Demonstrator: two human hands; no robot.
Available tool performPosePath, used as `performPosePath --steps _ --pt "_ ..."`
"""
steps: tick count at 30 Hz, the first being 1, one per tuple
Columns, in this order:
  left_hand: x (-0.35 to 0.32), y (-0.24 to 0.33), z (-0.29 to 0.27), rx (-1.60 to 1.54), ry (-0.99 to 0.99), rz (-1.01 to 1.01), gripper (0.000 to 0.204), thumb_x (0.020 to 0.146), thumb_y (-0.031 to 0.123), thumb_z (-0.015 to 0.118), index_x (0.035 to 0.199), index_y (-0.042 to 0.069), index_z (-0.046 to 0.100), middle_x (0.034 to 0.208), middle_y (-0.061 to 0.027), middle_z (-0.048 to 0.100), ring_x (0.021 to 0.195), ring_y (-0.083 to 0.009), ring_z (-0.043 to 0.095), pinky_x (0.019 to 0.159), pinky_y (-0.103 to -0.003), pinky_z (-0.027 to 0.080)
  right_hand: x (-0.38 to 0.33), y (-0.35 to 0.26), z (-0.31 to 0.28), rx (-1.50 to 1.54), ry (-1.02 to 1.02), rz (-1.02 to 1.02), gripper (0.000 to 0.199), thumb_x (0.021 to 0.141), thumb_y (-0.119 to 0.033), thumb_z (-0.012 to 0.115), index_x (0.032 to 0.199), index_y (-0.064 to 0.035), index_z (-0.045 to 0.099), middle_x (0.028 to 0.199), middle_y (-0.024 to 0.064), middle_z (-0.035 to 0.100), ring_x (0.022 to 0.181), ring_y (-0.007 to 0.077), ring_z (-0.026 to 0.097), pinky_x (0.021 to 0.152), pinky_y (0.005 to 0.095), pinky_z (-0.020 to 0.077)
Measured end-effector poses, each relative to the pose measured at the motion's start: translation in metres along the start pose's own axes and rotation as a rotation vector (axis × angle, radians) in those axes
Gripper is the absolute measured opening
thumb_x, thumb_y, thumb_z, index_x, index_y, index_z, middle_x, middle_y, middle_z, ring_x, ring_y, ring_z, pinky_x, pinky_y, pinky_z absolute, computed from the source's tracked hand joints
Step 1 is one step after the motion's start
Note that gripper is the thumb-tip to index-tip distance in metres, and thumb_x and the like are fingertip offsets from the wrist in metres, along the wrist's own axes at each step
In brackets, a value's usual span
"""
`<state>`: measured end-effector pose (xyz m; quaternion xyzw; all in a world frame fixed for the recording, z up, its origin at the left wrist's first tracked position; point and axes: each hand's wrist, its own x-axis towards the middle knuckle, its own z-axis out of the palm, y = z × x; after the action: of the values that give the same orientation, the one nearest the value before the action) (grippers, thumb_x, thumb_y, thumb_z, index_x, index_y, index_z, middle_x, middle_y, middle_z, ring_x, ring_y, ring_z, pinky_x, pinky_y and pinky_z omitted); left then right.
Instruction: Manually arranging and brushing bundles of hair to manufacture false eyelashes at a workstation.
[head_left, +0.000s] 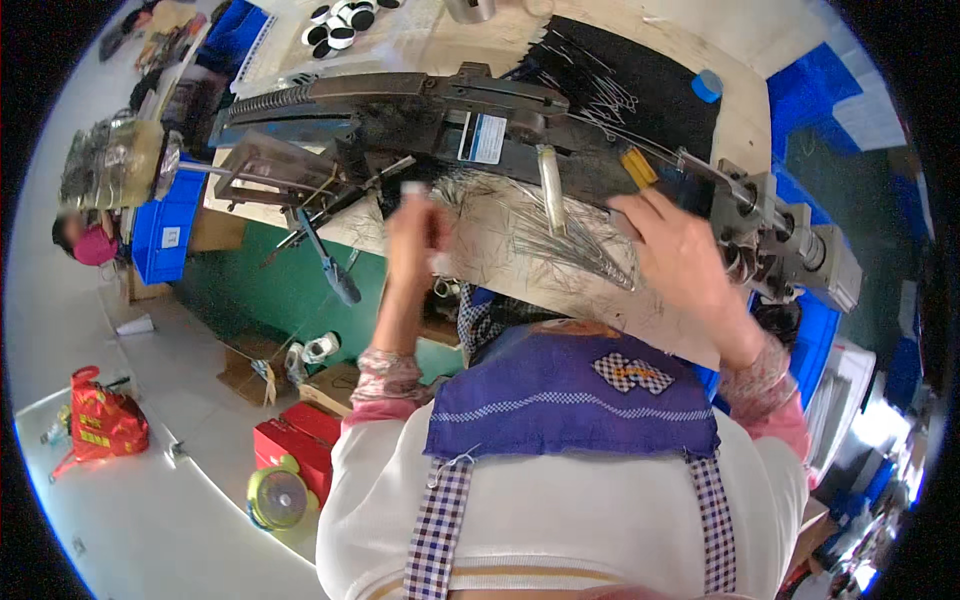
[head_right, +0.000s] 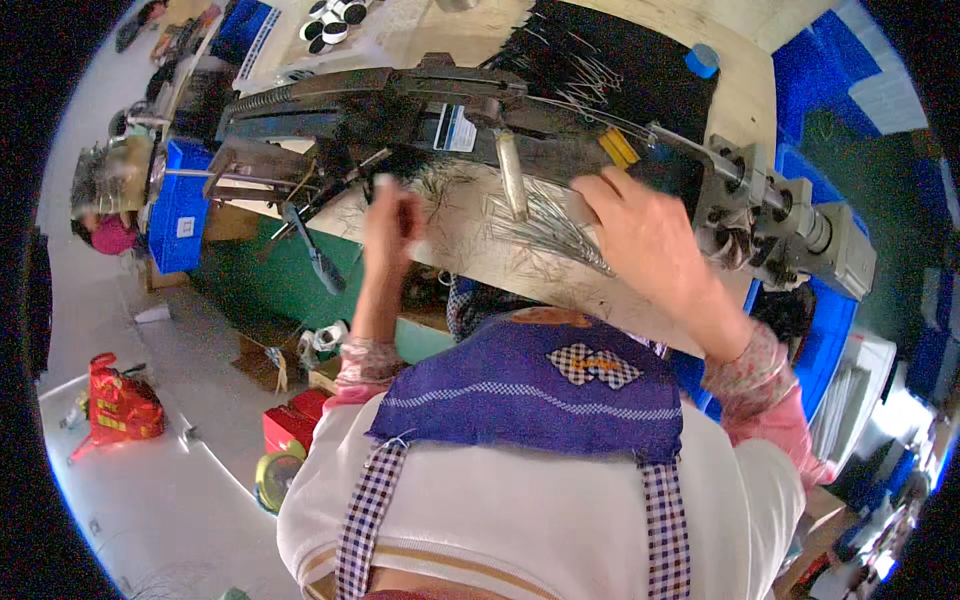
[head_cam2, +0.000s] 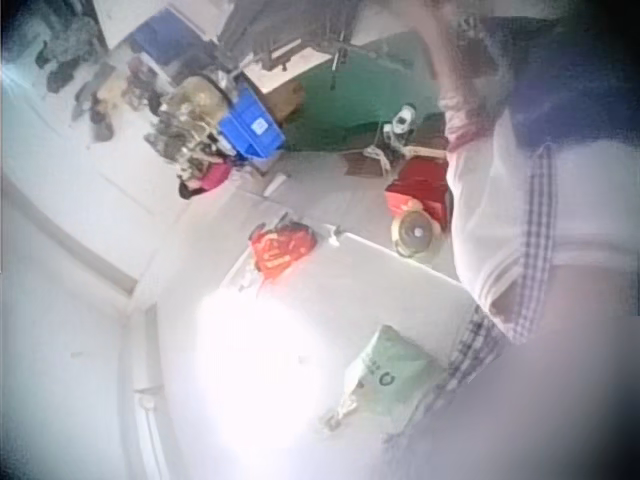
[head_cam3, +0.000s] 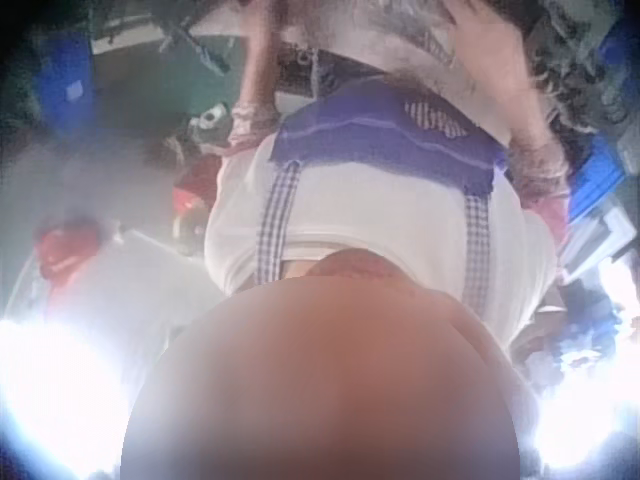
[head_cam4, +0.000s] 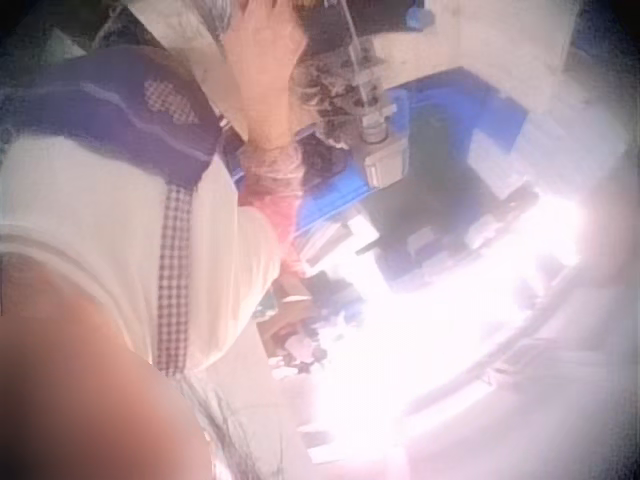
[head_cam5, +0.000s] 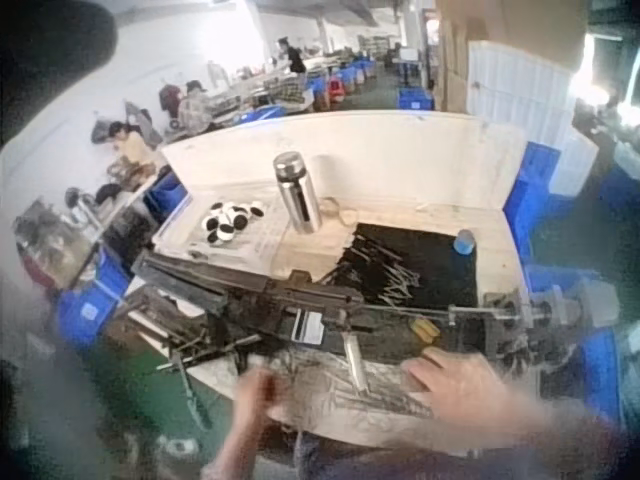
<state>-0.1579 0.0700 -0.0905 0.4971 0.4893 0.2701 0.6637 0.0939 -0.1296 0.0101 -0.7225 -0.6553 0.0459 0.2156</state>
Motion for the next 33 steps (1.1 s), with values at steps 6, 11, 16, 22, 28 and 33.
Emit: performPosePath --steps 6,11,16,22,28,33 --pt "0.012 0.036 -0.019 -0.18 0.162 -0.005 0.045 0.096 0.042 0.048 0.087 0.002 0.064 0.056 -0.0012 0.052 0.043 -0.0089 0.042 0.039 -0.023 0.027 0.028 0.079 0.068 -0.209 0.067 0.372 0.023 0.091 -0.02 0.056 0.102 -0.0031 0.045 0.1 0.0208 0.055 0.075 0.0402 0.061 0.062 0.0463 0.0516" --pt "0.016 0.012 -0.003 -0.439 0.124 0.141 0.026 0.098 0.026 0.05 0.087 0.004 0.056 0.057 0.0011 0.043 0.041 -0.0083 0.032 0.038 -0.025 0.023 0.012 0.089 0.057 -0.103 -0.021 0.483 0.022 0.092 -0.022 0.054 0.094 -0.0006 0.049 0.09 0.0225 0.056 0.075 0.0427 0.059 0.064 0.0491 0.0474" --pt "-0.054 0.048 0.094 -0.441 -0.101 0.423 0.021 0.101 0.024 0.042 0.091 0.007 0.05 0.061 0.0048 0.041 0.046 -0.0029 0.03 0.039 -0.017 0.025 -0.031 0.052 0.027 0.067 0.007 0.232 0.022 0.087 -0.021 0.059 0.089 -0.0013 0.051 0.089 0.018 0.056 0.082 0.0374 0.058 0.07 0.0451 0.0464" --pt "-0.048 0.076 0.204 -0.312 -0.965 -0.15 0.026 0.097 0.028 0.05 0.083 0.006 0.052 0.056 0.0064 0.035 0.042 -0.0051 0.03 0.038 -0.022 0.018 -0.046 0.04 0.005 0.086 -0.184 0.112 0.028 0.087 -0.031 0.058 0.094 -0.0039 0.054 0.086 0.0186 0.06 0.082 0.0376 0.06 0.07 0.0465 0.0478" --pt "-0.028 0.061 0.201 -0.439 -0.474 -0.115 0.025 0.096 0.027 0.051 0.082 0.007 0.051 0.059 0.0048 0.038 0.044 -0.0069 0.031 0.04 -0.024 0.021 -0.053 0.032 -0.053 0.288 -0.246 0.119 0.019 0.087 -0.025 0.058 0.093 -0.0066 0.058 0.079 0.0167 0.057 0.073 0.0357 0.06 0.064 0.0433 0.0472" --pt "-0.03 0.051 0.199 -0.419 -0.393 0.024 0.025 0.098 0.026 0.049 0.081 0.008 0.053 0.058 0.0042 0.039 0.044 -0.0067 0.031 0.041 -0.024 0.022 0.041 0.053 -0.053 -0.021 0.382 -0.006 0.024 0.079 -0.001 0.055 0.103 -0.0078 0.058 0.089 0.0149 0.062 0.088 0.0364 0.06 0.07 0.0425 0.0503"
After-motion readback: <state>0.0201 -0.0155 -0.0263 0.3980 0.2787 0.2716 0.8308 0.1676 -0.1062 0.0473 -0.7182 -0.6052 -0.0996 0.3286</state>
